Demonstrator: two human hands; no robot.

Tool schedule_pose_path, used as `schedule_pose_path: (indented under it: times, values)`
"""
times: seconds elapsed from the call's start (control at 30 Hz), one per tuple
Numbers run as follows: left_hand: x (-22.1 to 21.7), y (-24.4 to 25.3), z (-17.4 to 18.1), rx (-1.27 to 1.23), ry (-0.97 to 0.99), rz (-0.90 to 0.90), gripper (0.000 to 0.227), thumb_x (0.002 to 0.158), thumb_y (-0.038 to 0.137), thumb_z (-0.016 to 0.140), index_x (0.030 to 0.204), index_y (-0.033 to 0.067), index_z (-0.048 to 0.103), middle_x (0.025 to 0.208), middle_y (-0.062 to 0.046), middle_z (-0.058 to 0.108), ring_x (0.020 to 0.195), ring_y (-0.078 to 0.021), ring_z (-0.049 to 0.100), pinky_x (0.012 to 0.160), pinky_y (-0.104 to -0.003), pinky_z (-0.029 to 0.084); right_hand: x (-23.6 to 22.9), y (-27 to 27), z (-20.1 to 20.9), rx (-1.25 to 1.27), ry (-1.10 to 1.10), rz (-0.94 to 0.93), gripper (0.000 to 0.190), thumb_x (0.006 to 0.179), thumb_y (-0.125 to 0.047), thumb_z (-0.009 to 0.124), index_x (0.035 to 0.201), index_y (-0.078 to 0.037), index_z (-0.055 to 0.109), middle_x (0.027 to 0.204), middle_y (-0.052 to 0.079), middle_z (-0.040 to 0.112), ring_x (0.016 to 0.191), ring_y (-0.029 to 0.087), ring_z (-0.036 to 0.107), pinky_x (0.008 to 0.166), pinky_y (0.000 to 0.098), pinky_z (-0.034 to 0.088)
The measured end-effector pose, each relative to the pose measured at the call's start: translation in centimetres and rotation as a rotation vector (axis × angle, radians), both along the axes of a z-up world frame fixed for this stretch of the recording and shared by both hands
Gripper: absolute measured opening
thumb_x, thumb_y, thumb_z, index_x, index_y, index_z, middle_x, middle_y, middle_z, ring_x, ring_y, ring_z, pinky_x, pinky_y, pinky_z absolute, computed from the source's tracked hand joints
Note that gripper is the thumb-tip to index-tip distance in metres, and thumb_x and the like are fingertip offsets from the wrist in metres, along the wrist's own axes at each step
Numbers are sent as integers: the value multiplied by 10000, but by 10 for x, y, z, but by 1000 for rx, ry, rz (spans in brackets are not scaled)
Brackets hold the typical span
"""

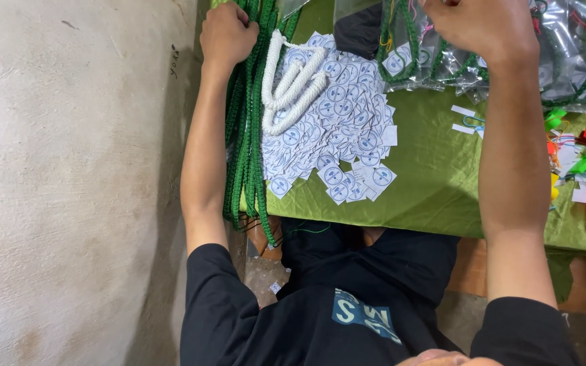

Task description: The person assembles a green braided cord with a red whistle by tying the cord to the whistle, then places the finished item into a clear plastic bag. The workspace contains multiple cords, whistles, and pre-packaged units.

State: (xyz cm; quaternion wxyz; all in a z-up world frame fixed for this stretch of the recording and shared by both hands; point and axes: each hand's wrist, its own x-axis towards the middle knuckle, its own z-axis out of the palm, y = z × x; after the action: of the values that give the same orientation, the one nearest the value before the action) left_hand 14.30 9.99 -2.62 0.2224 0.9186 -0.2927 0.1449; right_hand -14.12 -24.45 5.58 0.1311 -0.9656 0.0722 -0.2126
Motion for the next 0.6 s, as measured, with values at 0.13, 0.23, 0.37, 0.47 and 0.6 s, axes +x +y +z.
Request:
schedule_pose_path:
  times: [0.13,0.23,0.37,0.47,0.6]
  values:
    - [-11,-6,19,-215,-25,-95,149,807,191,733,784,65,658,609,-39,640,498,-243,577,499,-387,513,-3,6,11,34,-6,49,436,1307,-158,818,913,-19,696,664,31,551,456,174,392,426,343,318]
    - [-25,-11,47,-365,-13,-263,268,893,135,724,722,12,559,586,-30,534,501,-158,431,486,-325,417,-5,16,25,151,62,89,195,1206,-151,776,1093,5,751,718,54,636,467,207,499,432,371,389]
    - [-90,-27,119,-488,-8,-544,72,971,68,665,939,4,652,724,-60,586,594,-145,460,526,-290,420,3,50,55,472,442,-73,579,1194,-558,641,1039,-14,762,748,97,690,559,194,599,544,340,524]
    - [-139,-39,153,-499,207,-734,123,975,13,649,1086,-34,624,868,-109,631,654,-151,533,576,-270,484,7,61,54,748,246,180,498,1285,-318,524,924,-15,684,614,35,536,448,98,450,395,236,345]
    - [-210,-47,179,-416,405,-1033,66,997,23,623,1028,23,565,747,-27,547,617,-128,508,564,-269,433,-3,44,35,1248,49,323,239,1172,-102,499,947,-29,533,799,42,503,595,69,401,507,200,298]
